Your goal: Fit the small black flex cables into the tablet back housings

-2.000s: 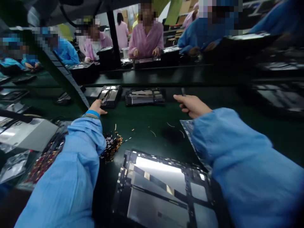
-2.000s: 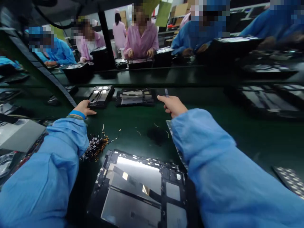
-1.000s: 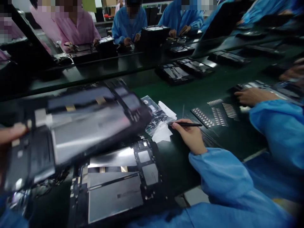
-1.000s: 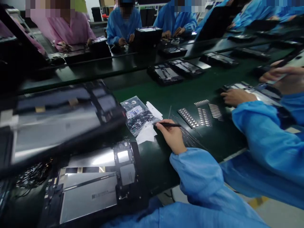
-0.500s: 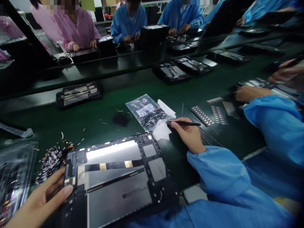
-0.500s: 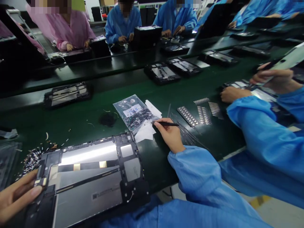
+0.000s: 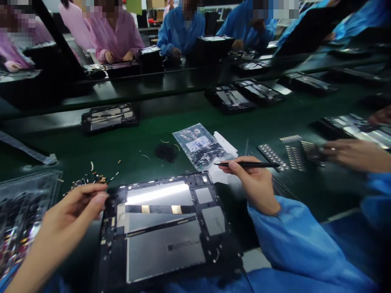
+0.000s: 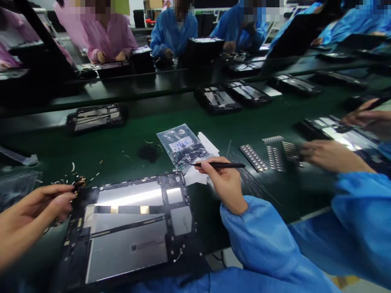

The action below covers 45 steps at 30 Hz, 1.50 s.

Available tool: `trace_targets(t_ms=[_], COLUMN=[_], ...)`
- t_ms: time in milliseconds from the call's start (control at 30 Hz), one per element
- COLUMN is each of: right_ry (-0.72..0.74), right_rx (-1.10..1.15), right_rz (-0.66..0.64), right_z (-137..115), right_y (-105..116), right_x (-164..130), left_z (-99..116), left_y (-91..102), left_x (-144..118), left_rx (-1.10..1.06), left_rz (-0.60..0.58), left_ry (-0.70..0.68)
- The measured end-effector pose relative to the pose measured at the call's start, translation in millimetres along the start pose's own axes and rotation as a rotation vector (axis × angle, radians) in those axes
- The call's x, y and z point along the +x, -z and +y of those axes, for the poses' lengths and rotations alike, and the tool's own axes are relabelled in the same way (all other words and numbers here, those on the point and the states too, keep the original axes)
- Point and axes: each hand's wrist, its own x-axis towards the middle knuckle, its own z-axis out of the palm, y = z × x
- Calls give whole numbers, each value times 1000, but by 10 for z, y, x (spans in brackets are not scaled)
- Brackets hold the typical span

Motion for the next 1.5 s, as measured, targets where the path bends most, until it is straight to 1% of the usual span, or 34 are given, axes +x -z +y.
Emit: trace_targets(t_ms=[67, 100, 167, 233, 300, 367, 433, 533, 600, 733, 1000, 1100, 1167, 1267, 1367, 1433, 1500], right_ry=[-11, -23, -67, -127, -195, -273, -347, -445, -501, -562, -572, -553, -502, -373, -238, -192, -193], right_rx=[102, 152, 222, 262, 299, 327, 350, 371, 377, 389, 382, 372, 372, 340, 207, 123, 59], right_rz=[-126, -214, -423, -613, -732, -781, -787, -776, -770, -774, -781, -776, -745, -639, -550, -553, -594], right_z=[-264, -397, -637, -811, -903, -930, -923, -905, -902, -905, -861, -876, -903, -927, -883, -829, -780], right_y=[-183, -282, -475, -642, -767, -851, -903, -946, -960, -970, -987, -960, -912, -832, -816, -850, -899], right_x=[-35, -48, -70, -88, -99, -103, -103, -107, -111, -116, -143, -115, -64, 30, 82, 79, 58], left_z=[238, 344, 519, 633, 689, 698, 679, 641, 629, 627, 601, 552, 494, 402, 345, 331, 324], left_y=[-89, -135, -233, -328, -404, -449, -467, -470, -471, -470, -471, -454, -414, -318, -233, -206, -200], left_x=[23, 24, 9, -24, -60, -92, -114, -127, -126, -123, -130, -133, -136, -134, -123, -120, -122], left_rx=[-162, -235, -318, -379, -413, -448, -499, -569, -603, -645, -649, -626, -556, -439, -413, -421, -433], left_rz=[-147, -212, -369, -498, -542, -531, -531, -574, -598, -617, -631, -640, -608, -528, -472, -442, -426], left_ry=[-45, -108, -166, -186, -169, -120, -50, 45, 82, 112, 92, 85, 58, 18, 43, 75, 95])
